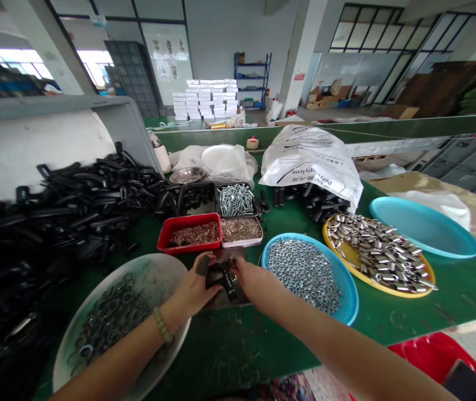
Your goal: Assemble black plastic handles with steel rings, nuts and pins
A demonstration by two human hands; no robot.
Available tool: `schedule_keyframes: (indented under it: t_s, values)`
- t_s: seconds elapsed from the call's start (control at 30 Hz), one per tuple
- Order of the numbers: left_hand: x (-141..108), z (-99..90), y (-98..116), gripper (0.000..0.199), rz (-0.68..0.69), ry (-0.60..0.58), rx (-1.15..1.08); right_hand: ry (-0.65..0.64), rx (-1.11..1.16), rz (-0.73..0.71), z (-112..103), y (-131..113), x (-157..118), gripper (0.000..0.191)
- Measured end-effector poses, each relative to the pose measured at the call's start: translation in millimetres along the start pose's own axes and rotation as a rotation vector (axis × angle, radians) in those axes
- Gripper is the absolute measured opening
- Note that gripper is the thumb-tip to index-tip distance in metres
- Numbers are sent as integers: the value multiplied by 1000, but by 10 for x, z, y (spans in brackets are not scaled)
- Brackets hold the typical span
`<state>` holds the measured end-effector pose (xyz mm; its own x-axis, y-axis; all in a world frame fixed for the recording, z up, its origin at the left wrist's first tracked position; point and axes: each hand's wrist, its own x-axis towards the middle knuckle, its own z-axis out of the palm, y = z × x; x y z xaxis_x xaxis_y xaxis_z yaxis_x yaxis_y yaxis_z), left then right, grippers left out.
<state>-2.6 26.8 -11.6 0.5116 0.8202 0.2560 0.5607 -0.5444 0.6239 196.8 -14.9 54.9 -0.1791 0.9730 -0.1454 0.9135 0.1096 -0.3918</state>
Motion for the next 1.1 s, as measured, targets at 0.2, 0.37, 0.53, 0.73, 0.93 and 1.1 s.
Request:
schedule_keyframes:
  t_s: [0.2,0.37,0.53,0.73,0.93,1.1]
  values:
    - [-72,-21,135,42,91,-237,316,286,-241,287,54,943,-281,33]
    - [39,-141,355,36,-83,-210,-66,452,-541,236,5,1414,-221,29]
    - [127,-191,356,34,-283,-268,-15,326,-440,-34,-208,925,620,26]
    - [431,-362,264,29,-149,-288,449,223,-466,-124,-153,556,1334,18]
    - [1525,-133,200,23,-26,-133,543,247,-405,-108,-125,598,1320,18]
    - [1759,167,123,28,-25,-145,507,273,-318,-98,-105,688,1365,18]
